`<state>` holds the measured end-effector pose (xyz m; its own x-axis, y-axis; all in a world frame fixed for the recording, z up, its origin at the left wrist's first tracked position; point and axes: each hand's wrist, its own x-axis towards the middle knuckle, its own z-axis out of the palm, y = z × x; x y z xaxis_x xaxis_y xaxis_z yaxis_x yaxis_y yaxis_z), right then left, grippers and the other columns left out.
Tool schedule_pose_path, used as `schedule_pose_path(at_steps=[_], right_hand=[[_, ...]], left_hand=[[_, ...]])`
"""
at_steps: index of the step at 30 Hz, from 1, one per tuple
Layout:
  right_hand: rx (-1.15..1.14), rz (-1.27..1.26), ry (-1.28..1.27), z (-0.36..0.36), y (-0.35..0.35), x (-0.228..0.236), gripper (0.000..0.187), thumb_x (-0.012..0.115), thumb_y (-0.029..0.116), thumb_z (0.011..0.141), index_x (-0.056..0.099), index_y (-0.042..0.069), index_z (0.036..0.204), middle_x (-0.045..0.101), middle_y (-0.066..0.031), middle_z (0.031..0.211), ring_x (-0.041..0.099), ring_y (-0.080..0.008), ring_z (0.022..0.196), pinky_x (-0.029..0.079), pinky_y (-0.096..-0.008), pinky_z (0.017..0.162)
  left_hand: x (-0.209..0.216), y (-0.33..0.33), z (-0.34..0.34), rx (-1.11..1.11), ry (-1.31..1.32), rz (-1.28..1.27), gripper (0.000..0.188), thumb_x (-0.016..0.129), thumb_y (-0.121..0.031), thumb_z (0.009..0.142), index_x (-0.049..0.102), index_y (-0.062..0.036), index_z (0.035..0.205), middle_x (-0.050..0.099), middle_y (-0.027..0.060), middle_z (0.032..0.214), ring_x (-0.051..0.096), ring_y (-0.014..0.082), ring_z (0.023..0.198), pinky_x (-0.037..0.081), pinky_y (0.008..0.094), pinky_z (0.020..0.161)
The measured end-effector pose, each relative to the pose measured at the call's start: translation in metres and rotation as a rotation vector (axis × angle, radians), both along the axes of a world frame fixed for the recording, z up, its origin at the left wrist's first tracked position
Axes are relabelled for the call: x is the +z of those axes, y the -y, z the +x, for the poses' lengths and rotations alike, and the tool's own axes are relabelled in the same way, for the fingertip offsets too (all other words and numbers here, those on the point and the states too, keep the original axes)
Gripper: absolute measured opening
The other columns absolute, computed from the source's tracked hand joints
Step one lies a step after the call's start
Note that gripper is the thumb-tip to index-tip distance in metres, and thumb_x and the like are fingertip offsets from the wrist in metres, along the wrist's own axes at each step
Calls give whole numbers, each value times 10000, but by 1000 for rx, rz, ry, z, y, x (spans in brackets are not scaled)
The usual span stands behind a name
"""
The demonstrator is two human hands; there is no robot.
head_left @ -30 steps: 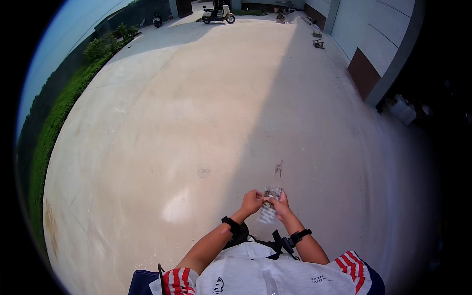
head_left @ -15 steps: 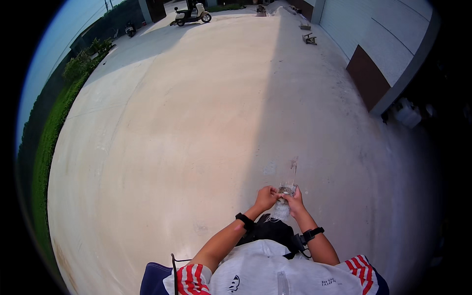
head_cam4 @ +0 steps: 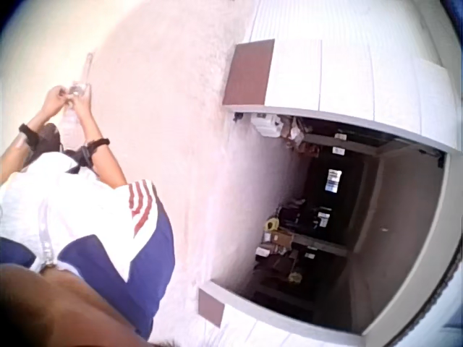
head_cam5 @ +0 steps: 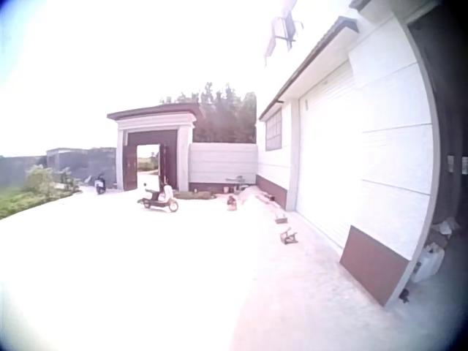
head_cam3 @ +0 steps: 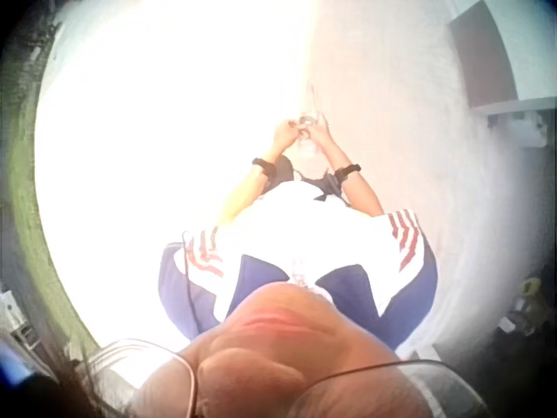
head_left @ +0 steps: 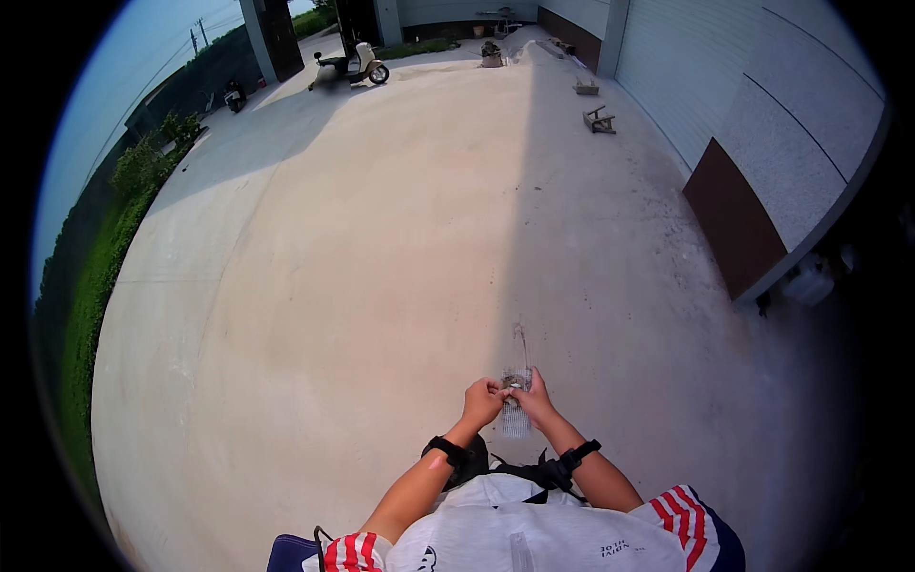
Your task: The person picks up pieces of netting, plastic, and other debris from a concrete ledge and floor, eventually bundling them into a larger piece of fabric.
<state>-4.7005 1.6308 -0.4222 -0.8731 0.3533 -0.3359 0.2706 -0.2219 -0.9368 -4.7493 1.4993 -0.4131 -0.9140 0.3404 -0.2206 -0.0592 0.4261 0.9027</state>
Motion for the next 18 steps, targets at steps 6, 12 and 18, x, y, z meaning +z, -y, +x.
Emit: schedule_pose_path(at_steps=[6, 12, 18], right_hand=[[87, 107, -52, -142, -44, -10, 432, 587, -45, 786, 433, 39, 1181, 584, -79, 1012, 599, -172, 936, 516, -321, 791], [-98, -72, 6, -255, -100, 6, 417, 583, -20, 799, 442, 54, 1184, 596, -84, 1034, 614, -172, 914, 523, -329, 787], [-143, -121, -31, -352, -166, 36, 395, 620, 41, 816, 439, 47, 1168, 593, -93, 1033, 608, -165, 903, 517, -316, 793]], left_hand=[[-8, -42, -140, 20, 8, 29, 234, 771, -170, 749, 644, 17, 810, 673, 105, 706, 647, 169, 646, 509, 300, 610], [-13, -106, -273, -133, -60, 22, 219, 770, -168, 756, 640, 3, 799, 654, 62, 680, 591, 110, 618, 489, 267, 597], [-3, -180, -380, -191, -96, 29, 218, 765, -149, 755, 631, 15, 807, 661, 93, 693, 617, 147, 618, 500, 288, 595]])
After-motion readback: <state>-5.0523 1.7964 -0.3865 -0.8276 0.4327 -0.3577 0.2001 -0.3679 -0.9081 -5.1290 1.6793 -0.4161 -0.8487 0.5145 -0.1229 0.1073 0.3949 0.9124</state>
